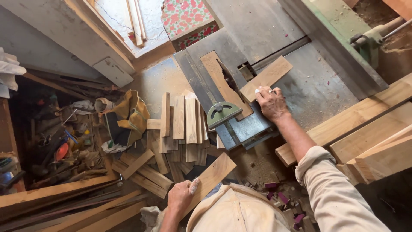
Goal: Cutting and sorting wooden boards in a woodworking shop using a table saw.
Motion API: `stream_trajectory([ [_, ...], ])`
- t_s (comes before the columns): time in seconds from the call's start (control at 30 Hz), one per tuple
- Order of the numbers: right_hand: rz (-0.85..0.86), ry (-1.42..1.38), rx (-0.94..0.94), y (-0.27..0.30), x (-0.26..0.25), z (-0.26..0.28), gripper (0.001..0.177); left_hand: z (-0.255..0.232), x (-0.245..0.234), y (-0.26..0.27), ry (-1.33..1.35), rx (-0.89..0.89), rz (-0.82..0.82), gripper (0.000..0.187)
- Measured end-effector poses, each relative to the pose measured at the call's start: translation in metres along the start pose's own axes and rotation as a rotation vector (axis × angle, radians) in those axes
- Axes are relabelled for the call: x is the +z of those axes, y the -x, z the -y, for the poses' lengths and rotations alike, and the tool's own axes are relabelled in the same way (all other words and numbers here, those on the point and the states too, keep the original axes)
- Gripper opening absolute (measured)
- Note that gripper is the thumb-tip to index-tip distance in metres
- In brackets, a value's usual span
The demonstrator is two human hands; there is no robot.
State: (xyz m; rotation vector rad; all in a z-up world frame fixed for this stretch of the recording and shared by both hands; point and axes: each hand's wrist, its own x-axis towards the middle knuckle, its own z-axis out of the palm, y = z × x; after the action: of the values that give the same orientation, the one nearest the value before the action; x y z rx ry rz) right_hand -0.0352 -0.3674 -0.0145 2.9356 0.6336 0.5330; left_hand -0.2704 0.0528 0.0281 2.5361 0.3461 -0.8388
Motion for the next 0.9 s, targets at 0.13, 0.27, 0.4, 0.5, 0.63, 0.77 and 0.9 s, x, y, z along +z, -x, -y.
stream_trajectory([
  [0.13, 0.024, 0.015, -0.013, 0.023, -0.012, -0.001, 0.036, 0.004, 0.013, 0.005, 0.033, -0.007, 0.003, 0.065],
  [0.27, 0.116, 0.034, -0.034, 0.052, -0.023, -0.004, 0.030, 0.006, 0.021, 0.012, 0.048, 0.017, -0.005, 0.065],
  [0.4, 0.186, -0.049, -0.136, 0.055, -0.052, -0.015, 0.027, 0.010, 0.032, 0.017, 0.057, 0.037, -0.017, 0.065],
  [0.5, 0.184, 0.001, -0.261, 0.024, -0.072, -0.023, 0.031, 0.006, 0.035, 0.026, 0.052, 0.025, -0.007, 0.064],
  [0.63, 0.232, -0.015, -0.271, 0.018, -0.052, -0.042, 0.029, 0.003, 0.040, 0.020, 0.104, 0.087, -0.056, 0.060],
  [0.77, 0.323, -0.134, -0.113, 0.035, -0.087, -0.034, 0.033, 0.002, 0.046, 0.026, 0.367, 0.338, -0.309, 0.043],
  [0.9, 0.357, -0.306, 0.095, 0.077, -0.193, -0.053, 0.054, -0.028, 0.024, 0.021, 0.641, 0.442, -0.399, 0.036],
])
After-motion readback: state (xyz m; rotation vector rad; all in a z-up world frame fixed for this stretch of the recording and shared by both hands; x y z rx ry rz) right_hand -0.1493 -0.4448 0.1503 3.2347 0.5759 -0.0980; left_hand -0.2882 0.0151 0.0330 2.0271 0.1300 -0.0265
